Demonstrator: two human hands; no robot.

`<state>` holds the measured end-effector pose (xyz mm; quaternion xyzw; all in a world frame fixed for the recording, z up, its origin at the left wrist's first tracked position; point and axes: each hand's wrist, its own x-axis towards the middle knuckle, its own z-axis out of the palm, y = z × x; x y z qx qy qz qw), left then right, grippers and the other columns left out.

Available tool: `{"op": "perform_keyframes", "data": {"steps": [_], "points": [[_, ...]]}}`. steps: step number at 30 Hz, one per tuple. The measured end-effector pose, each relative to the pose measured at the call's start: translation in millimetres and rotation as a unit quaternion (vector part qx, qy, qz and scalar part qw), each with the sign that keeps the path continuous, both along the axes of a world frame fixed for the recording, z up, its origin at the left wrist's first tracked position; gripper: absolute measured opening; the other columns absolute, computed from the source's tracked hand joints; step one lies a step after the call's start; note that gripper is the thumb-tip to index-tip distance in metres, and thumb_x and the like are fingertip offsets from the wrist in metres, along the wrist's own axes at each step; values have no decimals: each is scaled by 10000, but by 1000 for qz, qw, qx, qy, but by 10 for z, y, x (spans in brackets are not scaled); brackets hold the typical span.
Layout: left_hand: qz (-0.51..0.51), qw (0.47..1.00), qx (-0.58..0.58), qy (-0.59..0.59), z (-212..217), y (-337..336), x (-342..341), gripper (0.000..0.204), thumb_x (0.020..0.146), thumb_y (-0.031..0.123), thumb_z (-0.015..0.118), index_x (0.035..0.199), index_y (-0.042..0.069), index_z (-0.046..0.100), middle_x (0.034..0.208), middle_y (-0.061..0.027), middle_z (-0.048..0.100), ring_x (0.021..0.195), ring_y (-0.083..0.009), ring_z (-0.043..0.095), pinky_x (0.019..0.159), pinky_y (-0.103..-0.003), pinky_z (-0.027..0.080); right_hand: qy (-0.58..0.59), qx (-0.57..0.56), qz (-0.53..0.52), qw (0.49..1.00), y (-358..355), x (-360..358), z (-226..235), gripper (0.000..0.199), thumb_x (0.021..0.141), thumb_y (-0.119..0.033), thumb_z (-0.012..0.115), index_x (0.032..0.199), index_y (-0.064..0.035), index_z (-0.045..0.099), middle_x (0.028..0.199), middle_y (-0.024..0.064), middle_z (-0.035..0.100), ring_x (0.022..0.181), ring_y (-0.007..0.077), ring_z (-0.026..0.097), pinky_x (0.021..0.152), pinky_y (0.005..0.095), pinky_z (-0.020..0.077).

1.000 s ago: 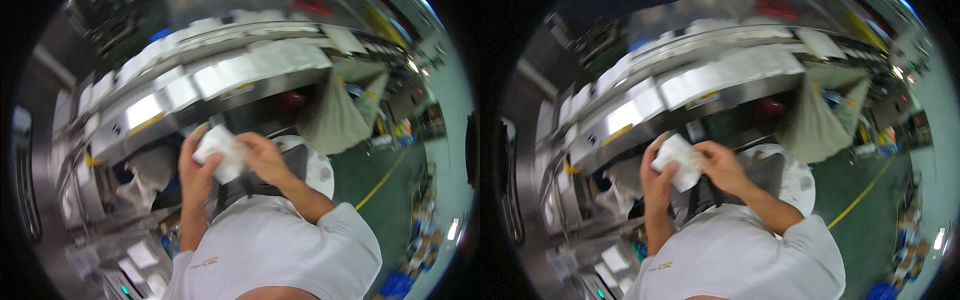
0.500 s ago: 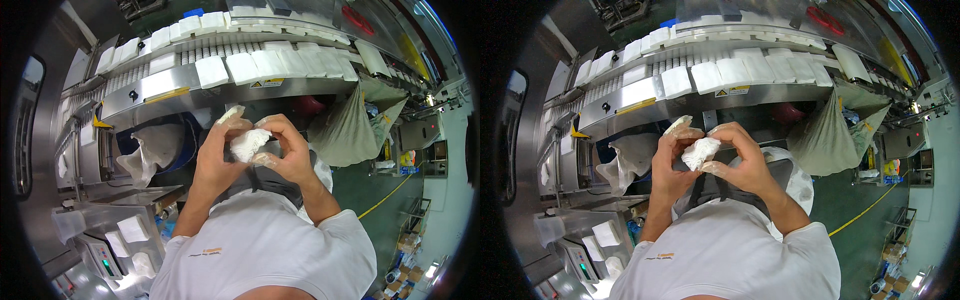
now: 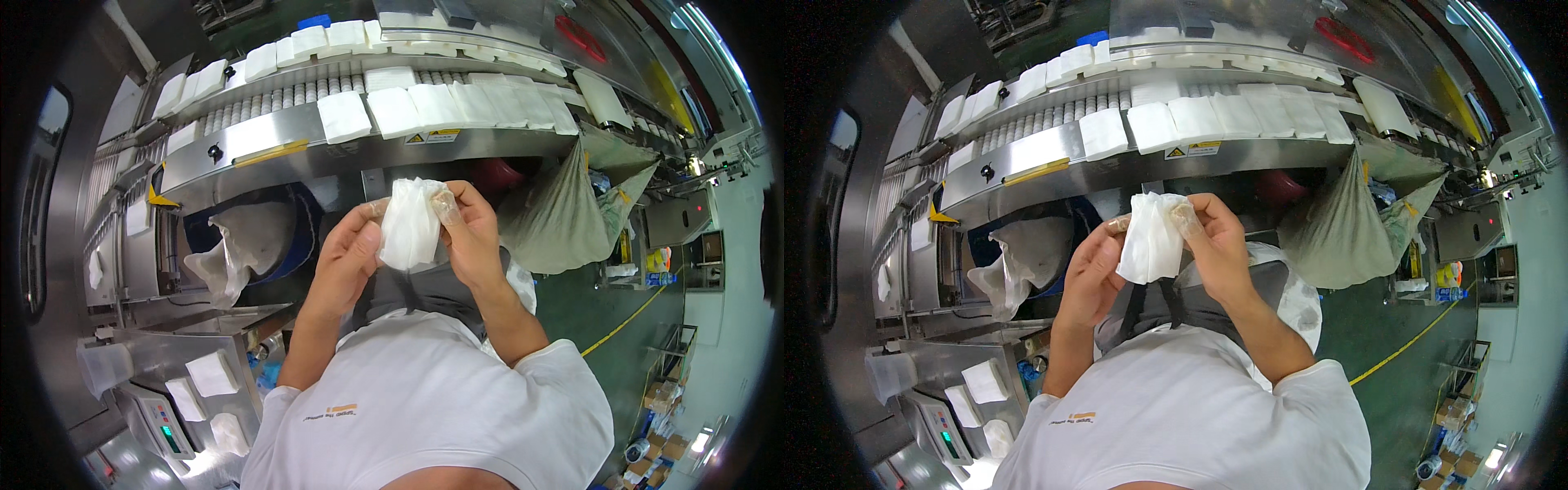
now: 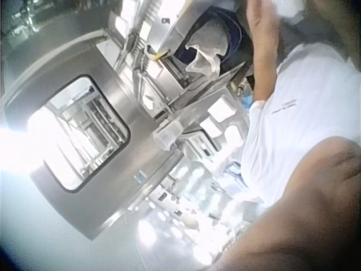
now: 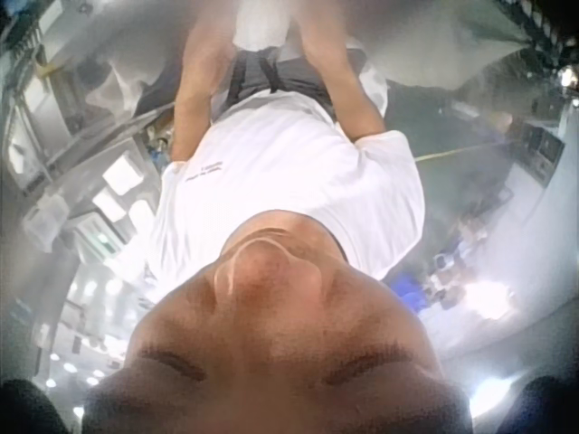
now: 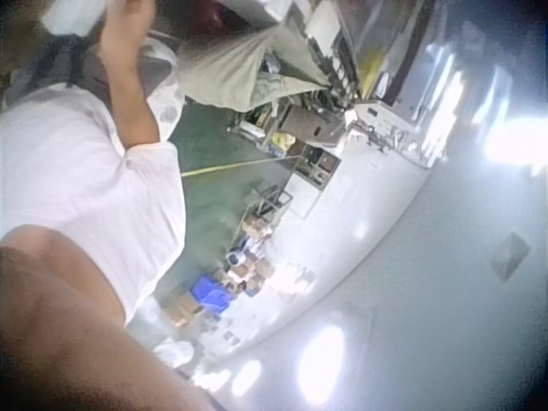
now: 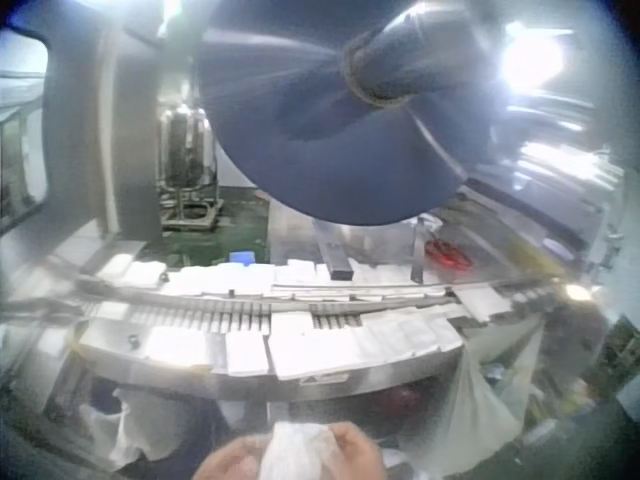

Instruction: The person picks up white blocks from a conveyor belt, places them into plastic bags, and sets the bags onto a scale or a different section of the workspace.

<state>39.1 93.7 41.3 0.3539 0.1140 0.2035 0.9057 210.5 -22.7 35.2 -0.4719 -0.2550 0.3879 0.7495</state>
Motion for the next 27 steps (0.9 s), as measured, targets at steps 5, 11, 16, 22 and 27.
{"op": "perform_keyframes", "data": {"steps": [5, 11, 16, 22, 27], "points": [[8, 996, 79, 50, -30, -26, 49, 524, 965, 91, 731, 1426, -15, 505, 1312, -115, 633, 1190, -179, 626, 1017, -339, 513, -30, -2, -22, 999, 28, -32, -36, 187, 1032, -114, 679, 1165, 3, 621, 1063, 35, 689, 961, 77, 629, 857, 247, 522], [58, 975, 196, 87, 108, -146, 222, 635, 846, -20, 798, 1397, -25, 481, 1287, -112, 625, 1194, -177, 611, 1017, -336, 501, -126, 0, -50, 991, 11, -28, -27, 183, 1026, -55, 659, 1189, 8, 606, 1071, 33, 676, 968, 83, 631, 869, 248, 515], [31, 971, 219, 86, 149, -152, 191, 726, 847, 22, 826, 1459, -35, 440, 1338, -141, 602, 1236, -202, 598, 1058, -346, 484, -77, -19, -35, 996, -62, 44, -36, 207, 1041, -66, 639, 1227, 11, 588, 1107, 45, 675, 989, 88, 631, 877, 247, 516], [45, 957, 267, 99, 158, -187, 177, 700, 897, -22, 752, 1508, -35, 412, 1390, -142, 583, 1271, -203, 585, 1072, -344, 478, 30, 0, 21, 999, -144, 120, 141, 373, 1004, -90, 691, 1339, -5, 550, 1167, 69, 668, 1055, 112, 636, 922, 272, 525], [23, 960, 270, 73, 148, -173, 169, 615, 973, 21, 693, 1521, -43, 423, 1417, -139, 591, 1272, -196, 594, 1073, -329, 479, -162, -63, 18, 985, -95, 155, 165, 478, 956, -47, 720, 1392, -1, 529, 1185, 80, 665, 1080, 129, 647, 942, 301, 538]]}}
